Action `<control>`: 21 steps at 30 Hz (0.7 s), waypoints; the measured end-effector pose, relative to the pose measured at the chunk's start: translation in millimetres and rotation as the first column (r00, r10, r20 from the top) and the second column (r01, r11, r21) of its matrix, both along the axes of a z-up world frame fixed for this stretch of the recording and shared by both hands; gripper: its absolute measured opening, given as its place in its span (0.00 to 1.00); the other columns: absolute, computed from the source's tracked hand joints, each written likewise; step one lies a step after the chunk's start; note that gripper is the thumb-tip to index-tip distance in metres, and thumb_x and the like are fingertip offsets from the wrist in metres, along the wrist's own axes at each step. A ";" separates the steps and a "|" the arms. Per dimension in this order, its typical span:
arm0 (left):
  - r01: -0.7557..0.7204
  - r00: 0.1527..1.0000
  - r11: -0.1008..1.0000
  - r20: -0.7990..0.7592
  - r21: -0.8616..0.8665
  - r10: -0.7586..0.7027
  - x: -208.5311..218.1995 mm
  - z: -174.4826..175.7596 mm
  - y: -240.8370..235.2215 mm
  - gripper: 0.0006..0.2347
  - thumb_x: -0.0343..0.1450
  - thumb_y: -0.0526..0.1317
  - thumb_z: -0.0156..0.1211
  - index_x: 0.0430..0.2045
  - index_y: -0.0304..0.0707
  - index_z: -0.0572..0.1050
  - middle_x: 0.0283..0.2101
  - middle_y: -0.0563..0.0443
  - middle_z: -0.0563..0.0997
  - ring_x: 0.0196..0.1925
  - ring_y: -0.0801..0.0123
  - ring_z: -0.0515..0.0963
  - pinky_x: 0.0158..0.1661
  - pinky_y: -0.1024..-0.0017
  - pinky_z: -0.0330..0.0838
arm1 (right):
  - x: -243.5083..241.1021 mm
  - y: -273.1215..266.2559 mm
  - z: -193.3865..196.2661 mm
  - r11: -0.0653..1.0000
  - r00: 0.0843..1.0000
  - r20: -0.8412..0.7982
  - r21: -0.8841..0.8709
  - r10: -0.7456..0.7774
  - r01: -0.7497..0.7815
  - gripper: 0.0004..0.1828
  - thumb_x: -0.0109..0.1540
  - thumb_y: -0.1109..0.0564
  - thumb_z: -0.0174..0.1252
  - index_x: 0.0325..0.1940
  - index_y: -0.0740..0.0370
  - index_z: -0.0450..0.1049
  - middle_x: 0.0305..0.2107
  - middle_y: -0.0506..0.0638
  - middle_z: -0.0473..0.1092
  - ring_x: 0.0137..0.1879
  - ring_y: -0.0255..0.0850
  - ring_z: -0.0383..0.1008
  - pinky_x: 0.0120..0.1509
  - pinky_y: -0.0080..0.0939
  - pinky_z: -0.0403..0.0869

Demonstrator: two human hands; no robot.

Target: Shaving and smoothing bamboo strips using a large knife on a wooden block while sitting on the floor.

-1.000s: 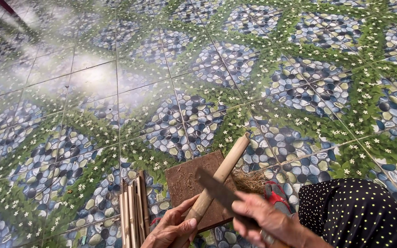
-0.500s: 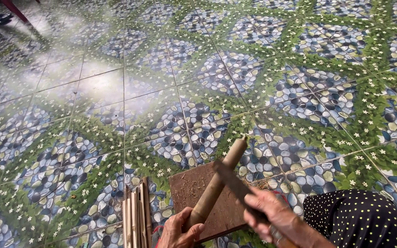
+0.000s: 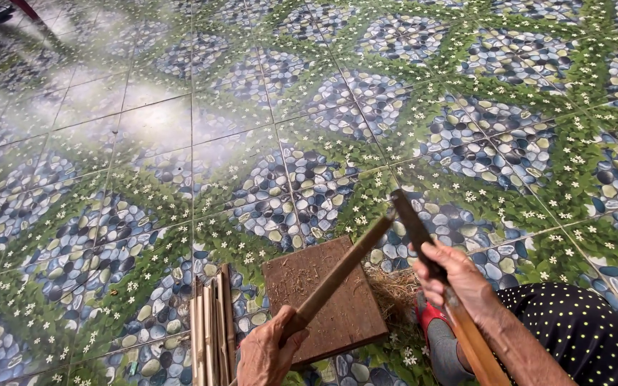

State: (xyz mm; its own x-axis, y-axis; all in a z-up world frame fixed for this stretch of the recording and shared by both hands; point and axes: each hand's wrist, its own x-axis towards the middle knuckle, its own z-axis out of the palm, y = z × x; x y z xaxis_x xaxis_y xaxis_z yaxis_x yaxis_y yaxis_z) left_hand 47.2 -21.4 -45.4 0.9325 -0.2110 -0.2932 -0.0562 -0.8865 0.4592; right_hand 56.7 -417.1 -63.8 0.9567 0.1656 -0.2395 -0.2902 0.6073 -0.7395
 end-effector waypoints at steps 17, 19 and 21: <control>-0.613 0.647 0.128 -0.402 -0.780 0.648 31.8 28.0 6.1 0.21 0.61 0.45 0.71 0.46 0.38 0.75 0.40 0.42 0.88 0.50 0.55 0.86 0.54 0.52 0.77 | -27.5 79.1 -1.6 0.994 0.932 -0.351 0.028 -0.088 0.104 0.28 0.66 0.65 0.51 0.70 0.72 0.58 0.40 0.70 0.76 0.31 0.51 0.76 0.29 0.50 0.78; -0.661 0.575 0.000 -0.506 -0.751 0.643 41.3 16.8 11.0 0.20 0.63 0.41 0.71 0.47 0.35 0.74 0.35 0.41 0.88 0.47 0.57 0.86 0.45 0.55 0.81 | -25.0 81.7 -5.0 0.996 0.933 -0.358 0.055 -0.047 0.071 0.32 0.66 0.63 0.52 0.73 0.69 0.52 0.34 0.71 0.76 0.23 0.48 0.76 0.19 0.49 0.78; -0.663 0.489 -0.324 -0.718 -0.675 0.496 39.0 8.2 11.1 0.22 0.68 0.38 0.64 0.55 0.38 0.64 0.41 0.28 0.83 0.51 0.44 0.82 0.55 0.44 0.74 | -29.7 89.8 6.8 0.994 0.940 -0.328 -0.010 0.096 -0.105 0.40 0.66 0.58 0.52 0.80 0.60 0.43 0.32 0.76 0.77 0.19 0.52 0.75 0.14 0.50 0.74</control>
